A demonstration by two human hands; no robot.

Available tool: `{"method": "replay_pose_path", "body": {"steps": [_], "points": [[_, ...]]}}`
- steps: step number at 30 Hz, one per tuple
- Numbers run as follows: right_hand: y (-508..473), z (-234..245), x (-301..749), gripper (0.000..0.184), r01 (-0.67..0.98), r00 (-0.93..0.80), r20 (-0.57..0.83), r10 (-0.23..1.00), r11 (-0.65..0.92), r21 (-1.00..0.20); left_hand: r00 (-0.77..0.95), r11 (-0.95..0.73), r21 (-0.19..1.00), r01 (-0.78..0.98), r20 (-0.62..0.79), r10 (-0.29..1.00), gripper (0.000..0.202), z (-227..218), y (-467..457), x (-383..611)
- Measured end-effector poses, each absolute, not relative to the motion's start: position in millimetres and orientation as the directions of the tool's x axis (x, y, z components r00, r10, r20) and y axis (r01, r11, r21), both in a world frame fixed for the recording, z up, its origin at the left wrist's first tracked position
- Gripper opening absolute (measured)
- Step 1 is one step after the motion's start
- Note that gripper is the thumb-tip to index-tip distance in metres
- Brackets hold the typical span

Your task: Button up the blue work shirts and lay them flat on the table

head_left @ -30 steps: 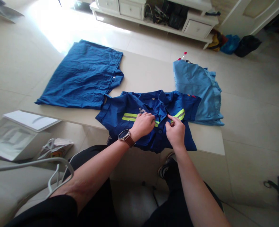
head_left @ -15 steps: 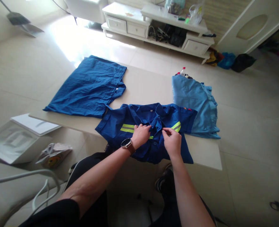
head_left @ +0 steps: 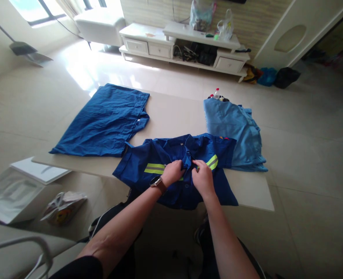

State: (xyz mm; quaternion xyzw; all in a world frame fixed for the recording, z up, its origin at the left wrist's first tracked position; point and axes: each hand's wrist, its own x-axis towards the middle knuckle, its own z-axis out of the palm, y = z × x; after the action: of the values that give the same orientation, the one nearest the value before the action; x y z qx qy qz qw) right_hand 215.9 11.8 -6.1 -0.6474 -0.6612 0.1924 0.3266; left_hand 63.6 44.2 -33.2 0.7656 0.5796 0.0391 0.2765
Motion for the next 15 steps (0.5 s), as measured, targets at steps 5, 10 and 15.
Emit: {"method": "replay_pose_path", "body": {"steps": [5,10,15], "points": [[12,-7,217,0.042,0.710,0.030,0.196,0.980,0.117,-0.694,0.330,-0.200,0.436,0.877,-0.244,0.912,0.016,-19,45,61],[12,-2,216,0.033,0.661,0.037,0.194,0.980,0.122,-0.741,0.296,-0.173,0.543,0.822,-0.148,0.944,0.010,-7,45,53],[9,6,215,0.027,0.667,0.063,0.202,0.977,0.109,-0.737,0.283,-0.167,0.770,0.616,-0.019,0.959,0.006,0,47,50]]}}
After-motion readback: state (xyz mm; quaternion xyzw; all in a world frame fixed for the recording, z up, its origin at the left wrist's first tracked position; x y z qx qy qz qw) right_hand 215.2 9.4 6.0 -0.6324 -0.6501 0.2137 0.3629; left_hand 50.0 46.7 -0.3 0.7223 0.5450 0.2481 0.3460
